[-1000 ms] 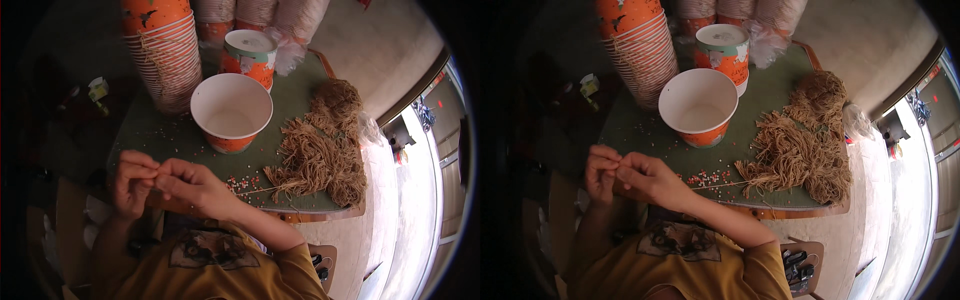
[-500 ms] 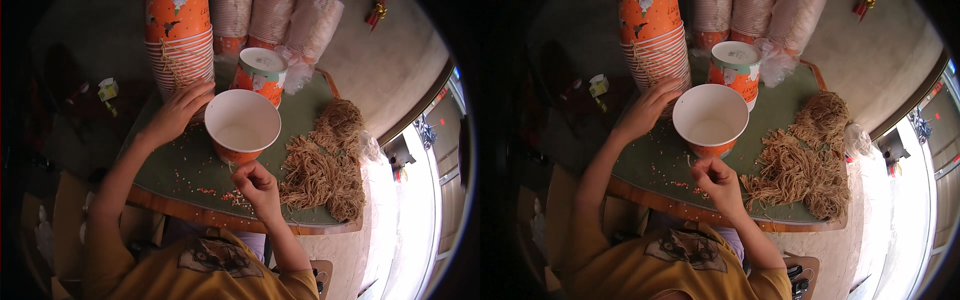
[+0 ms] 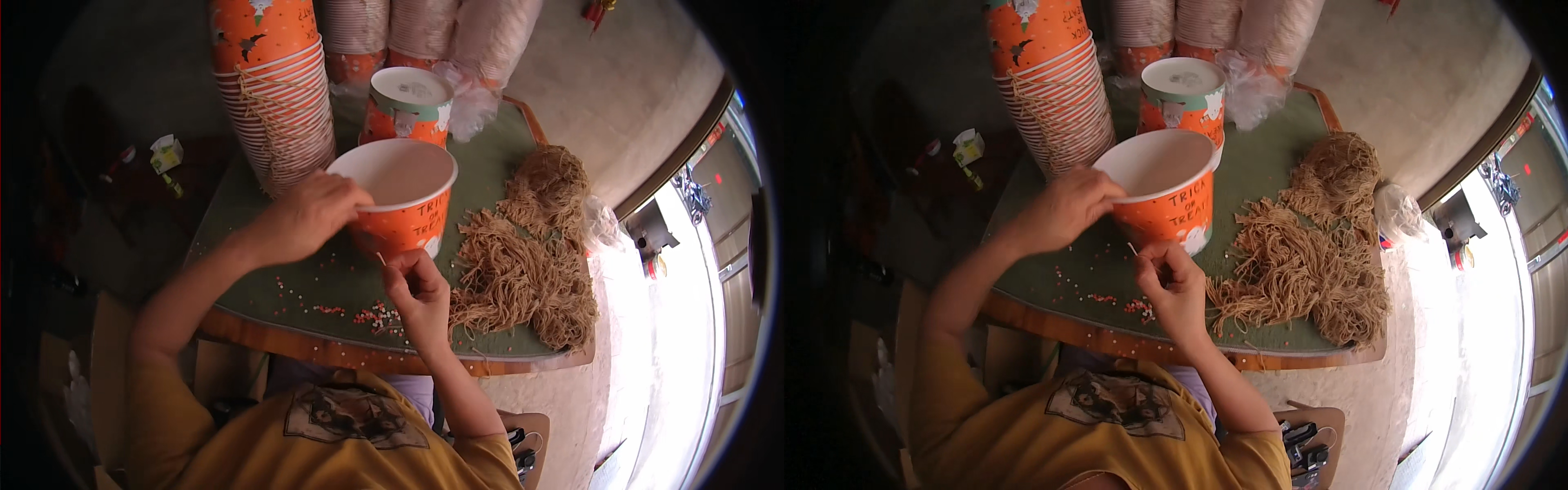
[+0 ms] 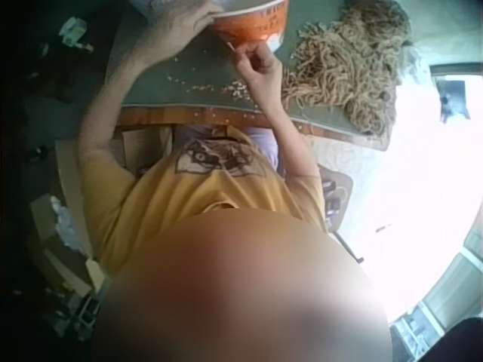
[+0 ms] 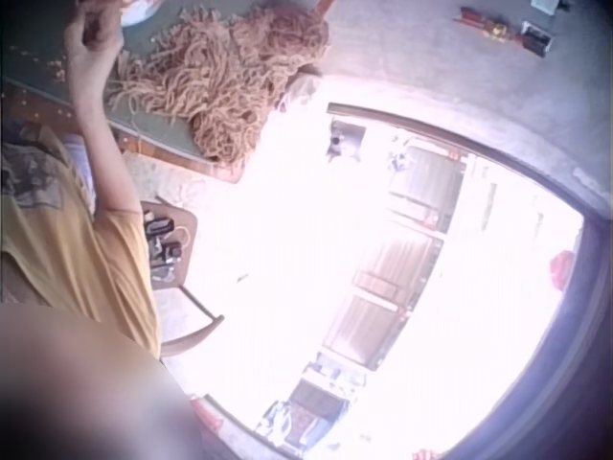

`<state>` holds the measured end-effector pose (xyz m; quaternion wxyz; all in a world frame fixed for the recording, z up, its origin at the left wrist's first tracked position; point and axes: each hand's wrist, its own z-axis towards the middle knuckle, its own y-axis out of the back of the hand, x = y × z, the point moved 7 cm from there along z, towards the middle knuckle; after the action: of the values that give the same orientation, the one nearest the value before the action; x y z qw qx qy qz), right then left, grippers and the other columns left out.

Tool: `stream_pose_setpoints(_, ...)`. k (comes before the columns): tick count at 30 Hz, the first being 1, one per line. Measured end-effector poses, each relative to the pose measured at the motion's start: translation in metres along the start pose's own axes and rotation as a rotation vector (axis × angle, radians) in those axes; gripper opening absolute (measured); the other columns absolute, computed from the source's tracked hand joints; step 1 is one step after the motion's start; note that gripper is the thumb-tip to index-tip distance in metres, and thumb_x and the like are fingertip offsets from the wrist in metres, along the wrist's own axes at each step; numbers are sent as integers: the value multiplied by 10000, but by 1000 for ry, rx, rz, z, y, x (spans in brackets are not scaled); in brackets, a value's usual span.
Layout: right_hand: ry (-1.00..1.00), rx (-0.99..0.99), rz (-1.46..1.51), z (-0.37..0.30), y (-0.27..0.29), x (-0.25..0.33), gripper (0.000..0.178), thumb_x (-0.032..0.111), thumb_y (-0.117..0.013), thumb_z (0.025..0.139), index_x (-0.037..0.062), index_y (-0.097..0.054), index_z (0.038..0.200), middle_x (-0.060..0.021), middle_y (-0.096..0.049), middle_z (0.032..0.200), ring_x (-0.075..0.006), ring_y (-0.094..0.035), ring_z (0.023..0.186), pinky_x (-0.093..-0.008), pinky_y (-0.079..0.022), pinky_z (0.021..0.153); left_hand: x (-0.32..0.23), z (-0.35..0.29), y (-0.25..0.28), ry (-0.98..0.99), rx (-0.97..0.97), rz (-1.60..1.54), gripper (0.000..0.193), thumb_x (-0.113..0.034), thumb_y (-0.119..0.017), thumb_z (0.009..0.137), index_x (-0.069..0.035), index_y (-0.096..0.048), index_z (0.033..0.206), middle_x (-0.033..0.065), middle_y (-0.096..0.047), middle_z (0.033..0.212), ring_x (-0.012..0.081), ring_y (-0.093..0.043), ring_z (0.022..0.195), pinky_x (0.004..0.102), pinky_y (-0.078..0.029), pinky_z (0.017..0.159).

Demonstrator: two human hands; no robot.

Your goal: Threading strings through pre-drilled holes in paper bowls and stacking them for packaging.

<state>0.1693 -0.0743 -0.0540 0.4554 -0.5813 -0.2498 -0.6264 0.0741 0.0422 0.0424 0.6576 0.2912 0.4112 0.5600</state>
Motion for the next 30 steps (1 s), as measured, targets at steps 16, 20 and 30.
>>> stream_pose_setpoints(16,210,-184,-81,9,5,7,82,-34,-587,815,5,-515,809,-19,-550,774,-89,-526,709,-227,-452,688,-23,-9,-4,180,-2,-327,421,81,-514,819,-27,-556,1223,98,-522,948,223,-562,869,298,-457,786)
stream_pose_setpoints(20,157,-171,49,9,8,7,82,-28,-585,823,7,-512,816,-9,-544,768,-78,-521,702,-220,-450,689,-20,-11,-5,237,44,-346,453,90,-486,802,-33,-546,1234,103,-548,1007,213,-582,918,297,-465,810)
stream_pose_setpoints(30,168,-162,-103,9,10,3,93,-29,-599,804,1,-512,799,-28,-534,772,-104,-519,721,-243,-447,705,-4,-14,-6,325,57,-527,416,89,-465,810,-26,-525,1206,56,-555,1086,125,-542,1009,291,-455,877)
